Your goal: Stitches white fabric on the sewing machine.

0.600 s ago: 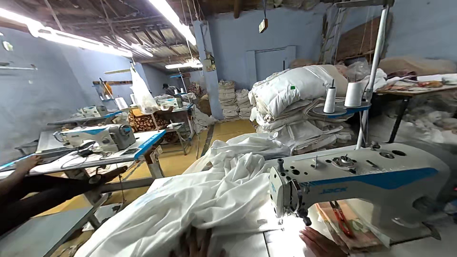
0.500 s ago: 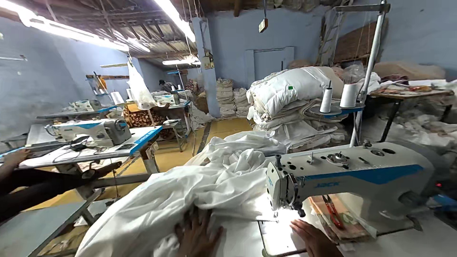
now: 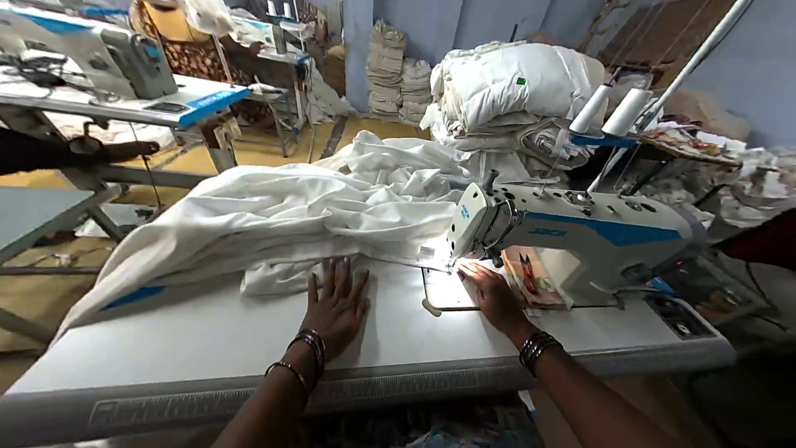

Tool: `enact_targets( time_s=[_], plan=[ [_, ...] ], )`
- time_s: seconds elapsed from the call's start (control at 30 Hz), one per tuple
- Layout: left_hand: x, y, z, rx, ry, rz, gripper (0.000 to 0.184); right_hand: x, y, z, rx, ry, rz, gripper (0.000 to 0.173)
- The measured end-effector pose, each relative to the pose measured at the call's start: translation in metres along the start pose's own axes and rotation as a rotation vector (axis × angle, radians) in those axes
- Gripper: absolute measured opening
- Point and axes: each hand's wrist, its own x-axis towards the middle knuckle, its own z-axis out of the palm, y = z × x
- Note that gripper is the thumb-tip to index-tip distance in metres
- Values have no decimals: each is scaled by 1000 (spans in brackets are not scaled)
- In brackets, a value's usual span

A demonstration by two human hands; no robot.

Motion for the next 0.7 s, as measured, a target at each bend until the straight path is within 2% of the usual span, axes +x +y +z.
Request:
enact_targets(
  time_s=[0.07, 0.17, 0.23, 0.53, 0.7],
  plan=[
    [-24, 12, 7, -28, 37, 27, 61, 3, -1, 0, -10, -11, 7, 46],
    [-49, 24, 31, -55, 287, 75, 62, 4, -4, -2, -8, 25, 8, 42],
    [-57, 27, 38, -67, 364, 81, 62, 4, -8, -3, -23, 85, 12, 37],
    [-58, 26, 44, -64, 393, 76, 61, 2, -10, 1, 15, 161, -82, 25],
    [-56, 26, 50, -45, 483, 82, 63, 1, -7, 0, 156, 127, -5, 20]
  ],
)
